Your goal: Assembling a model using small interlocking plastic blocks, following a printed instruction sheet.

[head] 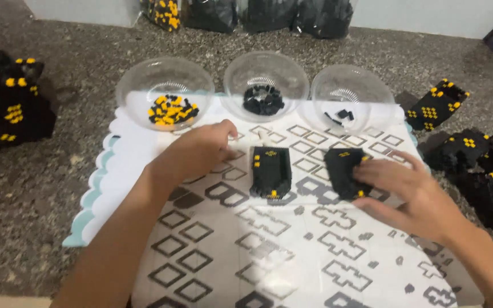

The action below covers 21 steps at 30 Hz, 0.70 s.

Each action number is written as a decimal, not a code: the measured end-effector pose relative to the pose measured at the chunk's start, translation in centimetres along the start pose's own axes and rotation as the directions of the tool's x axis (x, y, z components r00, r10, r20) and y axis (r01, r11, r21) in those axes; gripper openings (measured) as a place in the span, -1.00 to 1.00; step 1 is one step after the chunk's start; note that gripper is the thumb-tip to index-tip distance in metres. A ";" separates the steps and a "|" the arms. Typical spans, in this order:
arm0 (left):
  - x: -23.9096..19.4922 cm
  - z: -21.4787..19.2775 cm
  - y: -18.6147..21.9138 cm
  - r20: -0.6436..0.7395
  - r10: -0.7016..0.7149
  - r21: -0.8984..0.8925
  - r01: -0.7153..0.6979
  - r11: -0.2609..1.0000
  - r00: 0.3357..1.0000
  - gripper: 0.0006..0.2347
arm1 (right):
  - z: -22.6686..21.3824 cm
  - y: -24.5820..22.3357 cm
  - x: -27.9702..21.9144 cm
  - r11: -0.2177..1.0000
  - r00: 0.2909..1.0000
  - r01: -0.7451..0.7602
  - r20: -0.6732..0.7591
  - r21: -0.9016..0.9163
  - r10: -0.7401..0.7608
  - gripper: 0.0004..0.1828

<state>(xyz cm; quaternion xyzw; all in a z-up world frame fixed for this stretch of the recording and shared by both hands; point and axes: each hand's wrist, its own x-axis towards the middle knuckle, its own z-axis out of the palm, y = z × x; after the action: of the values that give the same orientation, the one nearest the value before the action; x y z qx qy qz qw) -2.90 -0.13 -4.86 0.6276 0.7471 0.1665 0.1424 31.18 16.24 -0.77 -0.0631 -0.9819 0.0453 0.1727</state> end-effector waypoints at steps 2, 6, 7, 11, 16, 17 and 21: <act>-0.9 -2.7 2.6 0.097 -0.128 -0.081 0.136 0.987 0.987 -0.77 | 0.2 -2.4 0.5 0.994 0.996 -0.021 -0.081 0.105 0.030 -0.58; -1.4 -4.7 3.5 0.179 -0.223 -0.165 0.252 0.953 0.958 -0.82 | 3.0 -7.7 2.7 0.749 0.884 -0.346 -0.070 0.566 0.462 -0.56; -2.1 -5.6 4.3 0.177 -0.221 -0.161 0.250 0.955 0.959 -0.82 | 3.1 -8.4 3.6 0.749 0.883 -0.345 -0.075 0.566 0.463 -0.56; -3.2 -6.8 4.4 0.260 -0.251 -0.405 0.341 0.848 0.932 -0.84 | 4.7 -9.1 5.9 0.625 0.951 -0.294 0.153 0.723 0.270 0.05; -2.9 -6.7 4.5 0.132 -0.082 -0.574 0.144 0.806 0.988 -0.78 | 5.0 -7.6 7.1 0.559 0.955 -0.272 0.146 0.783 0.259 0.14; -2.9 -6.6 4.7 0.128 -0.084 -0.539 0.141 0.830 0.988 -0.78 | 5.0 -7.3 7.2 0.579 0.955 -0.279 0.155 0.766 0.254 0.08; -3.4 -5.8 5.9 0.178 -0.230 -0.316 0.277 0.907 0.957 -0.79 | 7.0 -5.8 7.3 0.664 0.957 -0.257 0.088 0.702 0.277 -0.18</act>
<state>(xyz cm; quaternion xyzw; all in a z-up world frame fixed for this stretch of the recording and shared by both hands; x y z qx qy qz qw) 0.47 -2.96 2.86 0.5010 0.7712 0.2286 0.3193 21.34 11.03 -4.26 -0.1356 -0.8666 0.4419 0.1878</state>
